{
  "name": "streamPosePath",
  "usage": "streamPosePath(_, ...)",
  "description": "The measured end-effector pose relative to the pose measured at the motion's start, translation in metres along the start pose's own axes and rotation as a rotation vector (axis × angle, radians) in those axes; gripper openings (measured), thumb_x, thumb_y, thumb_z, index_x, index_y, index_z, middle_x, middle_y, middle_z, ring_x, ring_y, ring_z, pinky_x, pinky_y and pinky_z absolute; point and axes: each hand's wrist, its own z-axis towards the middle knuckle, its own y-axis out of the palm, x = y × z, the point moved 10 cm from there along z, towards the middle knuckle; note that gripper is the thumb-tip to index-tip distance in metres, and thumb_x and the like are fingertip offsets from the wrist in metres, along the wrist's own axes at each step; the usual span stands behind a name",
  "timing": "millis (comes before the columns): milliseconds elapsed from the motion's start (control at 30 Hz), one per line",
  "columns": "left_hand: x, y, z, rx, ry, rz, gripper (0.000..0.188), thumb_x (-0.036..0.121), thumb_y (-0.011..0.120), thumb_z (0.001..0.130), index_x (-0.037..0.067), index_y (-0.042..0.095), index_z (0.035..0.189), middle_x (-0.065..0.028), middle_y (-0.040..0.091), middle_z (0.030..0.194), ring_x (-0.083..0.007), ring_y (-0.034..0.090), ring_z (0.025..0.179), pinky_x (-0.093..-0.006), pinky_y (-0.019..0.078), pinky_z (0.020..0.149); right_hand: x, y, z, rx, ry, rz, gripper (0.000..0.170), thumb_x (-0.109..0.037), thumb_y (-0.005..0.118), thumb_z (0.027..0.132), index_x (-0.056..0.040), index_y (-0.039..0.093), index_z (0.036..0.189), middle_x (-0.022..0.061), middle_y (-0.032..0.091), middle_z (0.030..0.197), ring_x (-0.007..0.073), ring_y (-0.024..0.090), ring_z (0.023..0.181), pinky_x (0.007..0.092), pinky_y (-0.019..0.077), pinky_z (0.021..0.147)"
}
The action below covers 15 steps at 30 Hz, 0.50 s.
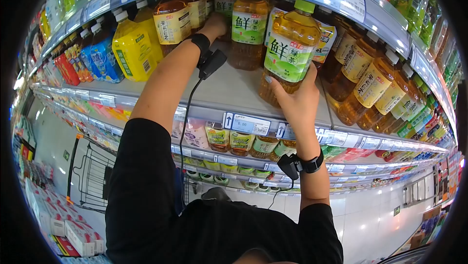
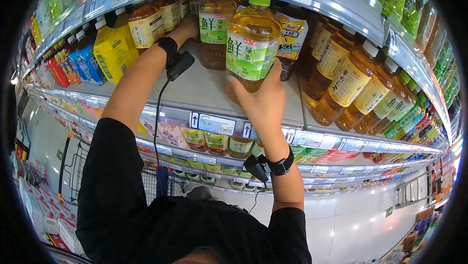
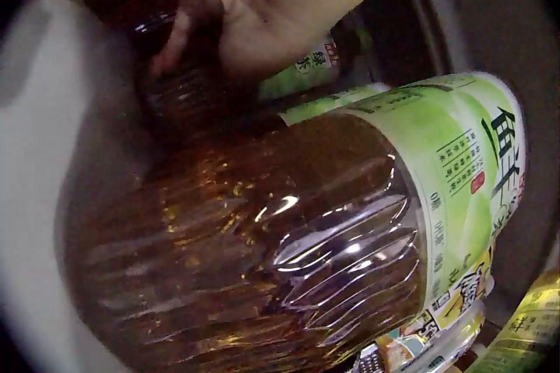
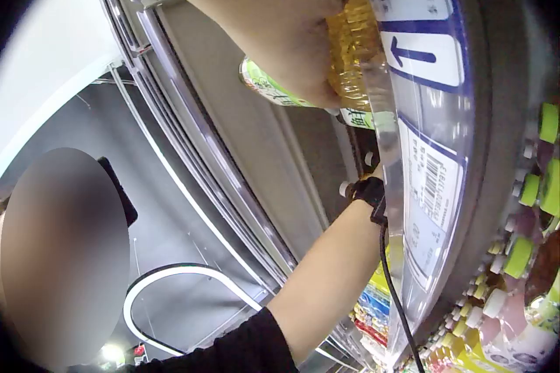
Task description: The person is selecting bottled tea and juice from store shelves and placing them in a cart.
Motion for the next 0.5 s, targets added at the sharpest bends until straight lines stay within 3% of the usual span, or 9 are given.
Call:
streamPosePath(100,0.001,0.004,0.002,0.030,0.030,0.052,0.028,0.013,0.066,0.068,0.004,0.071,0.093,-0.0182,0.068,0.095,-0.0318,0.065,0.093,-0.0392,0.0482,0.083,-0.001,0.000,0.001,0.008,-0.008,0.006,0.080,-0.028,0.079,0.069,0.0045,0.033,0.127,0.0235,0.064,0.102,0.0375,0.065,0.092,0.0407,0.0531,0.075)
streamPosePath(200,-0.013,0.006,0.001,0.039,-0.084,-0.276,0.025,0.013,0.062,0.074,0.002,0.070,0.095,-0.0199,0.067,0.098,-0.0322,0.064,0.096,-0.0404,0.0483,0.084,0.000,-0.001,0.001,0.011,-0.021,-0.004,0.081,-0.028,0.079,0.069,0.0043,0.033,0.127,0.0235,0.064,0.103,0.0378,0.065,0.092,0.0409,0.0531,0.075)
streamPosePath(300,-0.027,0.027,-0.004,-0.157,-0.294,-0.738,0.027,0.015,0.054,0.079,0.001,0.069,0.098,-0.0221,0.065,0.105,-0.0354,0.063,0.100,-0.0416,0.0482,0.085,0.003,0.000,0.001,0.018,-0.033,0.000,0.080,-0.028,0.079,0.070,0.0039,0.033,0.127,0.0234,0.064,0.103,0.0378,0.065,0.092,0.0407,0.0531,0.076)
streamPosePath(400,-0.021,0.005,-0.026,-0.082,-0.246,-0.620,0.032,0.016,0.047,0.082,-0.003,0.067,0.098,-0.0259,0.061,0.110,-0.0384,0.060,0.103,-0.0421,0.0481,0.085,0.001,-0.001,0.001,0.033,-0.052,-0.005,0.080,-0.029,0.078,0.070,0.0037,0.034,0.127,0.0233,0.064,0.103,0.0374,0.065,0.092,0.0404,0.0532,0.076)
streamPosePath(500,0.009,-0.048,-0.084,-0.148,-0.239,-0.464,0.033,0.017,0.048,0.080,-0.006,0.067,0.094,-0.0293,0.061,0.108,-0.0405,0.059,0.103,-0.0421,0.0476,0.085,0.002,-0.001,0.000,0.040,-0.047,-0.041,0.077,-0.029,0.078,0.070,0.0037,0.036,0.126,0.0227,0.065,0.101,0.0364,0.066,0.091,0.0399,0.0537,0.076)
